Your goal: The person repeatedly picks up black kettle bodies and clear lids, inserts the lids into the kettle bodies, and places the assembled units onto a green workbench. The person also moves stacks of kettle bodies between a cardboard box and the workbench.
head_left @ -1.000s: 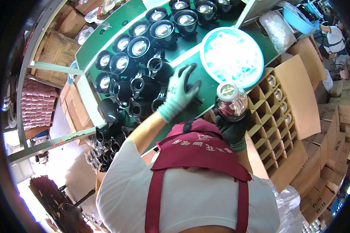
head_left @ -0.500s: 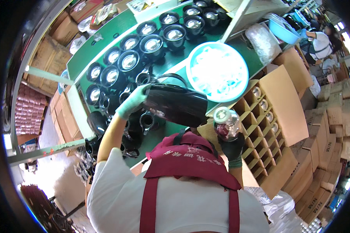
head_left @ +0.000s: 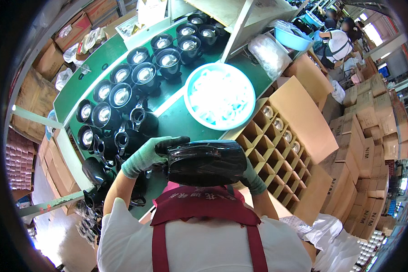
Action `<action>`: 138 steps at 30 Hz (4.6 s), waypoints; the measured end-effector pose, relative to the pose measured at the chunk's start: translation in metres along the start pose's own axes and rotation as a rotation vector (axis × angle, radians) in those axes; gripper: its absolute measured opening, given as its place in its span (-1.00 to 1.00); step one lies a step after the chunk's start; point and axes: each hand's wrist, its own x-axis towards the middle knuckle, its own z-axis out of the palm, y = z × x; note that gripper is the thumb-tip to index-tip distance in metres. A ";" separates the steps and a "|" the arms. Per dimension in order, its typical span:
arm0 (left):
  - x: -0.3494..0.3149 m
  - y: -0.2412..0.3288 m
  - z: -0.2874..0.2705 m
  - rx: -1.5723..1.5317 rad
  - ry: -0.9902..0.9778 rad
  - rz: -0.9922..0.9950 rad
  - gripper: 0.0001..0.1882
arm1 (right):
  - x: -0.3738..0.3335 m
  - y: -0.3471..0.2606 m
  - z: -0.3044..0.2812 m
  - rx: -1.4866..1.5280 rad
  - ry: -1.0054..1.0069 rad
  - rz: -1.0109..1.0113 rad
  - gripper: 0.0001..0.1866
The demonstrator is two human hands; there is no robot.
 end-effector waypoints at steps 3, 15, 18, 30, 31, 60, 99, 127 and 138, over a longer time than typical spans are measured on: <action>-0.008 -0.012 0.004 -0.121 0.065 -0.083 -0.37 | 0.000 -0.016 0.005 -0.164 0.011 -0.096 -0.11; -0.020 -0.106 0.005 -0.483 0.468 -0.140 -0.55 | 0.044 -0.040 0.048 -0.492 -0.033 -0.276 -0.15; -0.014 -0.186 -0.033 -0.047 0.458 0.114 -0.36 | 0.088 -0.043 0.072 -0.933 -0.007 -0.635 -0.10; 0.011 -0.194 -0.089 1.313 0.914 -0.044 -0.27 | 0.248 0.108 0.132 -1.828 -0.024 -0.555 -0.61; 0.013 -0.193 -0.091 1.344 0.914 -0.072 -0.26 | 0.248 0.114 0.132 -1.898 -0.036 -0.577 -0.58; 0.334 -0.178 0.087 1.111 -0.131 -0.555 -0.60 | -0.068 0.158 -0.620 -0.769 0.884 0.797 0.01; 0.115 -0.037 0.108 0.063 0.313 -0.052 -0.57 | -0.028 0.055 -0.063 -0.222 0.384 -0.175 -0.45; -0.010 -0.092 0.009 0.792 0.749 -0.028 -0.42 | 0.037 -0.031 0.099 -0.317 0.050 -0.156 -0.44; -0.057 -0.186 -0.053 0.799 0.548 -0.414 -0.57 | 0.010 0.085 0.018 0.267 -0.002 -0.136 -0.41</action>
